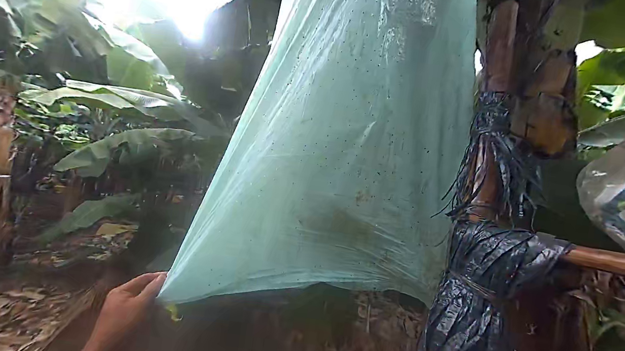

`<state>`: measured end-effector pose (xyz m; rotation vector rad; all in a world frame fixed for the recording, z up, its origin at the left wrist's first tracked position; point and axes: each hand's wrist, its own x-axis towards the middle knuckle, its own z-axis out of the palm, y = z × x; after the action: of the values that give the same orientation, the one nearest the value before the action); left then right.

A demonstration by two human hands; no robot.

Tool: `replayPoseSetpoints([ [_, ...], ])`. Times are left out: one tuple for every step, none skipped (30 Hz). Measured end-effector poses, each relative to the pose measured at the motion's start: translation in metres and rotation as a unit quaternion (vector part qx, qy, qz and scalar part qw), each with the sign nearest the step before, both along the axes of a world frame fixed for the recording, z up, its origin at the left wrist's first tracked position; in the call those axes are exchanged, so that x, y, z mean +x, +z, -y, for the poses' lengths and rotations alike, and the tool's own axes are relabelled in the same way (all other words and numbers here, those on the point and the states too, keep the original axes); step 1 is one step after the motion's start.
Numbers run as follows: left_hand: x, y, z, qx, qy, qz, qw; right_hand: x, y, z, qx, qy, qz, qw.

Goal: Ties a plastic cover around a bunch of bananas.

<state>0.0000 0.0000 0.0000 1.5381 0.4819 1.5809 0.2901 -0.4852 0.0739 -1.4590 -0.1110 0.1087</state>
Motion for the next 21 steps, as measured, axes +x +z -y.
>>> replayPoseSetpoints([
  [-0.002,0.000,0.002,0.008,0.000,-0.024,1.000,0.019,-0.009,-0.002,-0.001,-0.016,-0.015,1.000],
  [-0.003,0.001,0.003,0.013,-0.004,-0.034,0.999,0.044,-0.025,-0.003,0.005,-0.024,-0.005,1.000],
  [-0.004,0.001,0.004,0.016,-0.008,-0.038,0.999,0.074,-0.050,-0.003,0.029,-0.048,0.047,0.997],
  [-0.006,0.000,0.004,0.019,-0.009,-0.038,0.999,0.109,-0.080,-0.006,0.068,-0.100,0.140,0.983],
  [-0.007,0.000,0.005,0.020,-0.011,-0.033,0.999,0.134,-0.090,-0.004,0.119,-0.149,0.210,0.959],
  [-0.008,0.000,0.006,0.019,-0.011,-0.030,0.999,0.140,-0.087,0.004,0.165,-0.185,0.270,0.930],
  [-0.007,0.000,0.007,0.019,-0.010,-0.032,0.999,0.130,-0.076,0.013,0.209,-0.224,0.342,0.888],
  [-0.004,0.001,0.009,0.019,-0.012,-0.033,0.999,0.110,-0.064,0.020,0.246,-0.246,0.428,0.834],
  [-0.001,0.002,0.010,0.021,-0.016,-0.032,0.999,0.082,-0.053,0.022,0.270,-0.238,0.512,0.780],
  [0.002,0.002,0.011,0.023,-0.019,-0.035,0.999,0.051,-0.047,0.019,0.285,-0.188,0.582,0.738],
  [0.006,0.001,0.014,0.023,-0.020,-0.040,0.999,0.019,-0.046,0.011,0.290,-0.099,0.617,0.725],
  [0.009,0.000,0.017,0.022,-0.018,-0.046,0.999,-0.013,-0.049,-0.005,0.282,0.011,0.614,0.737],
  [0.012,-0.001,0.021,0.018,-0.016,-0.046,0.999,-0.043,-0.053,-0.028,0.268,0.123,0.578,0.761],
  [0.014,0.001,0.026,0.013,-0.016,-0.045,0.999,-0.067,-0.057,-0.055,0.242,0.219,0.526,0.785],
  [0.014,0.004,0.033,0.003,-0.021,-0.047,0.999,-0.084,-0.061,-0.085,0.218,0.304,0.460,0.805],
  [0.013,0.005,0.042,-0.013,-0.034,-0.046,0.998,-0.094,-0.064,-0.115,0.192,0.375,0.383,0.822],
  [0.011,0.006,0.053,-0.037,-0.051,-0.040,0.997,-0.102,-0.064,-0.144,0.166,0.433,0.287,0.838],
  [0.009,0.007,0.063,-0.061,-0.071,-0.033,0.995,-0.108,-0.060,-0.172,0.150,0.476,0.182,0.848],
  [0.006,0.007,0.073,-0.075,-0.094,-0.030,0.992,-0.111,-0.055,-0.199,0.149,0.501,0.085,0.848],
  [0.002,0.008,0.082,-0.073,-0.112,-0.034,0.990,-0.113,-0.048,-0.224,0.156,0.514,0.008,0.844],
  [-0.004,0.010,0.092,-0.064,-0.125,-0.041,0.989,-0.114,-0.043,-0.247,0.167,0.519,-0.042,0.837],
])
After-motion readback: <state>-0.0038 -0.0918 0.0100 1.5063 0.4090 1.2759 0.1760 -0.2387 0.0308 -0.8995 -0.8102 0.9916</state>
